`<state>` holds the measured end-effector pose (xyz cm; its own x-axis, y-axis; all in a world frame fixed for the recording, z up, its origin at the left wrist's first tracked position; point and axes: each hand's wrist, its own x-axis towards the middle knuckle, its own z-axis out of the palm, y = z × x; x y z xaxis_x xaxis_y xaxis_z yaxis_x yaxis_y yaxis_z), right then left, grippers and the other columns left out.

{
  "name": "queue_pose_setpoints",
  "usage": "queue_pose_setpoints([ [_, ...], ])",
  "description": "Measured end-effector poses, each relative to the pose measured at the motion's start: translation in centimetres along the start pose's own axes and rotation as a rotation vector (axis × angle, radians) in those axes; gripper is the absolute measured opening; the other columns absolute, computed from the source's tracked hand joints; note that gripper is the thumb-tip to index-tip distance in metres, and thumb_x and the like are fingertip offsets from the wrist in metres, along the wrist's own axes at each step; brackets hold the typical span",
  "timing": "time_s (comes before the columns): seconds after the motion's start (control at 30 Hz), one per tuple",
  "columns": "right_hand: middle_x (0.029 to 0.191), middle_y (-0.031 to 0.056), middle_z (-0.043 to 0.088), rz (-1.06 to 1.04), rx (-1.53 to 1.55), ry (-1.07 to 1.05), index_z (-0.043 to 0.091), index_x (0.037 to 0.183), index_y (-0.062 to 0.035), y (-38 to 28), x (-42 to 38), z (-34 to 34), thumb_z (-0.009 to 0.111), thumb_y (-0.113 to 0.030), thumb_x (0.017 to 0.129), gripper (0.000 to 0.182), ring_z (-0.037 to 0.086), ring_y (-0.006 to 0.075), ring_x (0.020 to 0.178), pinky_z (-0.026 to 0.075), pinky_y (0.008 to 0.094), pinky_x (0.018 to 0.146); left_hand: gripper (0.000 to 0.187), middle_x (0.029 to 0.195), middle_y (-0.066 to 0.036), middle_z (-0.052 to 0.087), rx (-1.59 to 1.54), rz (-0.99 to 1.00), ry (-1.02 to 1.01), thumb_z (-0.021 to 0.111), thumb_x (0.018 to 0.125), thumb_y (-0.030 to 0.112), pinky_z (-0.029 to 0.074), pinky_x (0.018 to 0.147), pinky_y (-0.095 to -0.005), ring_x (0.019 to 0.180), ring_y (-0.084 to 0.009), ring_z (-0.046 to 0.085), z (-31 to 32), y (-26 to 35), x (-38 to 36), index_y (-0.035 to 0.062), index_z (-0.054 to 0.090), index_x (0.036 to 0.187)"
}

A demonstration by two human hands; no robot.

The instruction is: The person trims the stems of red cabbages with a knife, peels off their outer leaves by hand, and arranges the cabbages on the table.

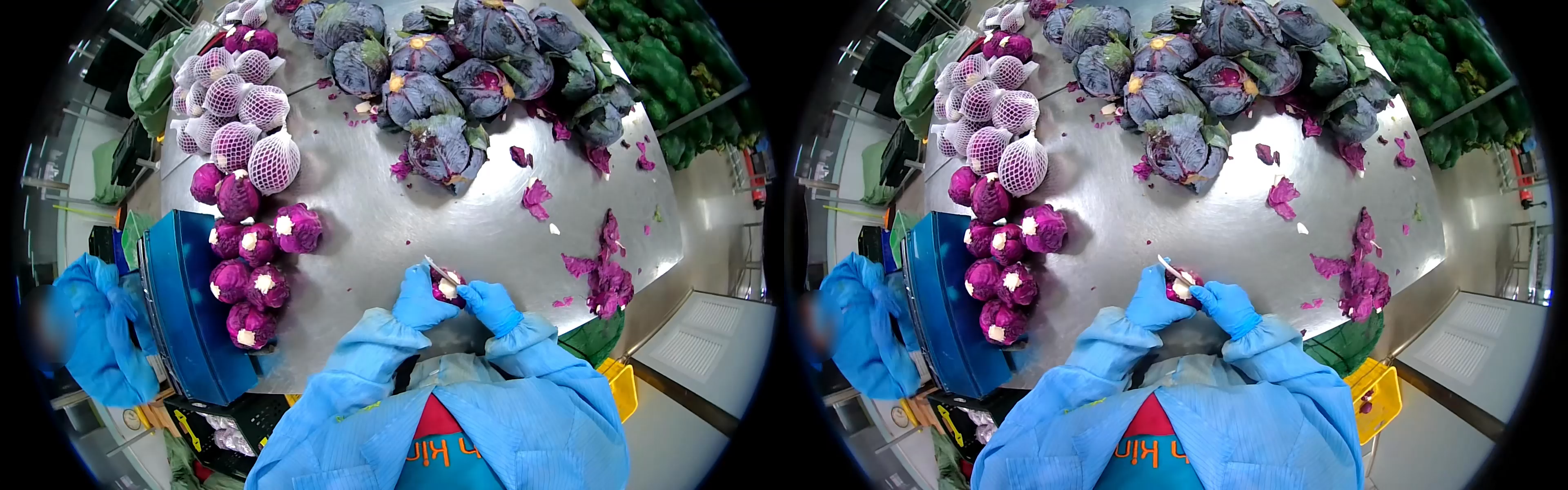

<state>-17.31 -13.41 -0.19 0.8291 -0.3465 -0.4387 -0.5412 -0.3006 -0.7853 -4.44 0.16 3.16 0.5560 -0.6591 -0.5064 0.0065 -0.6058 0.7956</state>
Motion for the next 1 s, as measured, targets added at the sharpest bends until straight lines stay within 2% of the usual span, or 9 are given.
queue_pose_setpoints([
  [0.1,0.068,0.0128,0.060,-0.024,-0.091,0.147,0.064,0.085,-0.0067,-3.1,-1.0,-1.6,0.056,-0.053,0.088,0.047,0.063,0.0325,0.067,0.050,0.0400,0.064,0.099,0.117,-0.022,0.047,0.219,0.077,0.112,0.087,0.048,0.030,0.045,0.094,-0.0405,0.109,-0.0346,0.052,1.0,-1.5,0.2,-0.0060,0.039,0.127],
  [0.2,0.081,0.0159,0.063,-0.251,-0.030,0.185,0.067,0.098,-0.0065,-3.7,0.6,-2.2,0.064,-0.050,0.084,0.046,0.063,0.0314,0.078,0.051,0.0391,0.071,0.102,0.118,-0.024,0.046,0.308,-0.025,0.138,0.086,0.049,0.032,0.045,0.095,-0.0430,0.109,-0.0380,0.051,1.6,-0.4,-0.4,-0.0028,0.037,0.132],
  [0.3,0.092,0.0168,0.064,-0.230,-0.174,0.001,0.066,0.106,-0.0072,-4.2,1.2,-3.1,0.069,-0.042,0.079,0.044,0.063,0.0304,0.086,0.051,0.0388,0.075,0.105,0.123,-0.026,0.044,0.301,-0.102,0.056,0.084,0.051,0.033,0.044,0.096,-0.0456,0.111,-0.0410,0.049,1.5,0.5,-0.3,0.0026,0.033,0.138],
  [0.4,0.093,0.0167,0.064,-0.034,-0.306,-0.243,0.066,0.106,-0.0066,-5.8,2.6,-3.8,0.070,-0.034,0.076,0.041,0.063,0.0318,0.085,0.051,0.0395,0.076,0.103,0.125,-0.026,0.042,0.372,-0.042,0.101,0.084,0.052,0.033,0.044,0.095,-0.0474,0.111,-0.0415,0.047,2.5,-0.6,0.0,0.0069,0.034,0.138],
  [0.5,0.093,0.0177,0.064,-0.087,-0.169,-0.168,0.067,0.100,-0.0064,-4.0,3.4,-3.5,0.070,-0.030,0.072,0.037,0.062,0.0336,0.085,0.050,0.0407,0.074,0.098,0.127,-0.027,0.040,0.403,0.023,0.170,0.084,0.052,0.035,0.044,0.093,-0.0485,0.111,-0.0414,0.047,2.8,-0.5,-0.4,0.0055,0.037,0.134],
  [0.7,0.088,0.0184,0.062,-0.142,-0.357,-0.162,0.067,0.088,-0.0065,-4.6,3.4,-3.0,0.075,-0.032,0.067,0.034,0.062,0.0339,0.083,0.050,0.0410,0.073,0.068,0.111,-0.022,0.055,0.481,0.137,0.267,0.079,0.061,0.034,0.045,0.091,-0.0452,0.106,-0.0392,0.052,4.2,-0.9,1.2,0.0034,0.055,0.116],
  [0.8,0.087,0.0174,0.062,-0.117,-0.222,-0.146,0.066,0.087,-0.0078,-4.2,3.3,-3.0,0.074,-0.033,0.068,0.033,0.061,0.0351,0.079,0.050,0.0421,0.070,0.053,0.102,-0.020,0.059,0.435,0.165,0.371,0.077,0.064,0.031,0.046,0.089,-0.0446,0.103,-0.0383,0.054,4.7,-0.8,1.0,0.0024,0.060,0.105],
  [0.9,0.087,0.0161,0.062,-0.131,-0.223,0.070,0.065,0.087,-0.0090,-2.7,2.9,-1.2,0.073,-0.035,0.071,0.031,0.061,0.0349,0.077,0.050,0.0420,0.068,0.057,0.107,-0.021,0.058,0.418,0.297,0.478,0.077,0.064,0.031,0.046,0.088,-0.0453,0.105,-0.0384,0.053,4.3,-1.1,0.1,0.0016,0.057,0.109],
  [1.0,0.082,0.0147,0.062,-0.129,-0.227,0.105,0.064,0.084,-0.0081,-3.1,2.0,-0.8,0.072,-0.034,0.073,0.029,0.062,0.0339,0.074,0.050,0.0410,0.067,0.071,0.115,-0.021,0.055,0.351,0.208,0.395,0.079,0.062,0.031,0.045,0.092,-0.0453,0.107,-0.0382,0.053,3.7,-1.3,-0.6,0.0012,0.051,0.120],
])
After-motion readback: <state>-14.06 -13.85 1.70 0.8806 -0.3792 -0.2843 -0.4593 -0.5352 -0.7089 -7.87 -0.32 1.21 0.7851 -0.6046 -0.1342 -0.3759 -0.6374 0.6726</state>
